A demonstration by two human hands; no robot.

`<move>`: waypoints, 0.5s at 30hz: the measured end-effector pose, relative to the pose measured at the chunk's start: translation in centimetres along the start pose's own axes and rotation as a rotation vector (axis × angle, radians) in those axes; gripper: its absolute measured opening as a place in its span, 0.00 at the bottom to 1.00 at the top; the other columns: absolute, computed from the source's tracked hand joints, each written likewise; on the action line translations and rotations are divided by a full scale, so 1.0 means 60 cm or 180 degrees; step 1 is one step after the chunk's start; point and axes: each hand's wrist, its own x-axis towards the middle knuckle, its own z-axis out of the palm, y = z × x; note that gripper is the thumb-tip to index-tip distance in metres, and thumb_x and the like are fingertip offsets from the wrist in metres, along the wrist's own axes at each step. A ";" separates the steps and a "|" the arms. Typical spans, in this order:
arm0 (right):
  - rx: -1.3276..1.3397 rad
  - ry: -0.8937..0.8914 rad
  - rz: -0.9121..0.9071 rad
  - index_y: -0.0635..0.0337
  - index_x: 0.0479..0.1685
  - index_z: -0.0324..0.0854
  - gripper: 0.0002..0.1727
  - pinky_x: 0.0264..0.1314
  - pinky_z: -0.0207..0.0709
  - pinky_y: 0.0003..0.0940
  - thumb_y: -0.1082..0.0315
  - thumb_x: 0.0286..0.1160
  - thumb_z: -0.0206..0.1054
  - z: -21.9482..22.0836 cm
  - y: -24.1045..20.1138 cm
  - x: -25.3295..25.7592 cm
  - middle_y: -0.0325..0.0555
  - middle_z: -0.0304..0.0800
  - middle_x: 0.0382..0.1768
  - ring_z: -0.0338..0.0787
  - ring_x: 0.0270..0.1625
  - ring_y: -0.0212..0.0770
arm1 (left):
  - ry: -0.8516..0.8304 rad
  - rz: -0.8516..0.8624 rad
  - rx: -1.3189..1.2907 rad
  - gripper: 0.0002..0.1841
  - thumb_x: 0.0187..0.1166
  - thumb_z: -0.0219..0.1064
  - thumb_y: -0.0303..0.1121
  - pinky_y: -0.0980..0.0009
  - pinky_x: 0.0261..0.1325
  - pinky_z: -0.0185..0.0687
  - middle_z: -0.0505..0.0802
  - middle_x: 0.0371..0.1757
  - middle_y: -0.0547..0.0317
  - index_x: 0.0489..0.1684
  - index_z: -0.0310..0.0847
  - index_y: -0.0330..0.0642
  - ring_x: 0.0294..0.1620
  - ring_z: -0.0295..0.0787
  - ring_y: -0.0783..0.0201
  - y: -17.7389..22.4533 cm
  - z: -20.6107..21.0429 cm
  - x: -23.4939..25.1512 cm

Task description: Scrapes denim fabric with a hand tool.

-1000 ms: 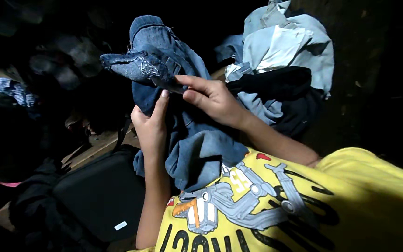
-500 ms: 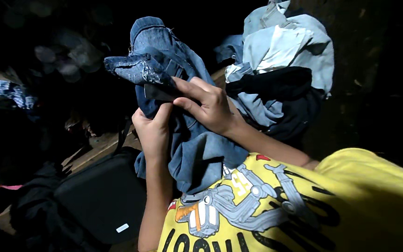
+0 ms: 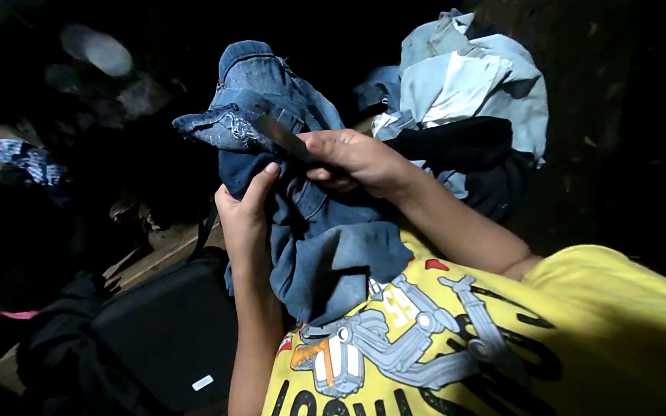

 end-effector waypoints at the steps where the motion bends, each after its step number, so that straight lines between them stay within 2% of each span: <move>1: -0.0282 0.0131 -0.0268 0.61 0.65 0.82 0.17 0.20 0.59 0.11 0.64 0.91 0.52 0.008 0.001 -0.004 0.25 0.79 0.28 0.68 0.21 0.15 | 0.0048 -0.0003 -0.0053 0.08 0.80 0.62 0.24 0.82 0.42 0.88 0.94 0.33 0.77 0.40 0.84 0.50 0.35 0.91 0.83 0.001 0.002 0.000; 2: -0.0665 0.0263 -0.0568 0.65 0.67 0.81 0.18 0.31 0.67 0.09 0.65 0.90 0.54 0.014 0.005 -0.009 0.28 0.87 0.42 0.76 0.32 0.12 | 0.0097 0.0033 -0.0111 0.08 0.80 0.61 0.23 0.81 0.44 0.89 0.94 0.32 0.75 0.40 0.83 0.48 0.36 0.91 0.82 0.001 0.005 0.000; 3: -0.1132 0.0312 -0.0890 0.69 0.70 0.80 0.20 0.51 0.75 0.11 0.65 0.91 0.54 0.014 0.009 -0.014 0.37 0.90 0.60 0.84 0.51 0.14 | 0.0133 0.0065 -0.0124 0.08 0.79 0.61 0.22 0.81 0.45 0.89 0.94 0.32 0.75 0.40 0.83 0.47 0.37 0.91 0.81 0.001 0.007 0.000; 4: -0.1658 0.0359 -0.1236 0.71 0.71 0.80 0.22 0.68 0.77 0.18 0.65 0.91 0.54 0.012 0.015 -0.017 0.46 0.88 0.68 0.86 0.64 0.21 | 0.0174 0.0094 -0.0110 0.08 0.79 0.61 0.22 0.81 0.45 0.89 0.94 0.32 0.75 0.40 0.83 0.47 0.36 0.91 0.81 0.000 0.009 0.001; 5: -0.2215 0.0478 -0.1550 0.70 0.71 0.81 0.22 0.71 0.79 0.25 0.63 0.90 0.55 0.008 0.023 -0.018 0.51 0.89 0.66 0.88 0.66 0.28 | 0.0206 0.0120 -0.0099 0.08 0.78 0.62 0.21 0.81 0.45 0.89 0.94 0.31 0.76 0.39 0.83 0.47 0.36 0.91 0.82 0.000 0.009 0.002; 6: -0.2708 0.0664 -0.1800 0.66 0.70 0.83 0.23 0.61 0.82 0.28 0.59 0.89 0.57 0.002 0.034 -0.019 0.50 0.93 0.55 0.90 0.56 0.31 | 0.0249 0.0136 -0.0104 0.10 0.78 0.62 0.20 0.82 0.43 0.89 0.94 0.30 0.76 0.37 0.83 0.48 0.34 0.91 0.82 0.000 0.010 0.001; 7: -0.3063 0.0807 -0.1963 0.63 0.70 0.85 0.24 0.47 0.81 0.29 0.56 0.88 0.58 -0.003 0.044 -0.020 0.48 0.91 0.42 0.87 0.42 0.33 | 0.0295 0.0136 -0.0105 0.11 0.77 0.62 0.18 0.83 0.40 0.88 0.94 0.28 0.76 0.34 0.83 0.49 0.31 0.90 0.83 0.001 0.012 0.001; 8: -0.3326 0.0903 -0.2058 0.61 0.70 0.85 0.24 0.38 0.78 0.30 0.54 0.88 0.59 -0.008 0.053 -0.021 0.46 0.87 0.35 0.83 0.34 0.35 | 0.0304 0.0121 -0.0110 0.12 0.77 0.63 0.18 0.84 0.39 0.88 0.94 0.28 0.76 0.33 0.83 0.49 0.30 0.90 0.83 0.004 0.013 0.000; 9: -0.3519 0.0976 -0.2118 0.59 0.71 0.85 0.25 0.32 0.76 0.31 0.53 0.87 0.59 -0.012 0.058 -0.021 0.46 0.85 0.32 0.81 0.30 0.37 | 0.0288 0.0101 -0.0115 0.12 0.77 0.63 0.18 0.84 0.38 0.89 0.94 0.27 0.76 0.33 0.84 0.50 0.30 0.90 0.83 0.006 0.014 -0.001; 11: -0.3708 0.1099 -0.2194 0.58 0.71 0.85 0.25 0.27 0.73 0.33 0.52 0.87 0.59 -0.015 0.065 -0.019 0.47 0.83 0.30 0.80 0.27 0.39 | 0.0202 0.0088 -0.0081 0.12 0.77 0.63 0.18 0.84 0.38 0.88 0.94 0.27 0.77 0.33 0.83 0.50 0.29 0.90 0.83 0.007 0.012 -0.002; 15: -0.3718 0.1060 -0.2302 0.59 0.69 0.87 0.24 0.26 0.72 0.32 0.53 0.87 0.59 -0.016 0.065 -0.006 0.47 0.82 0.28 0.78 0.25 0.39 | 0.0082 0.0188 -0.0103 0.13 0.74 0.64 0.17 0.84 0.40 0.88 0.94 0.29 0.79 0.34 0.83 0.52 0.32 0.90 0.85 0.002 0.008 -0.001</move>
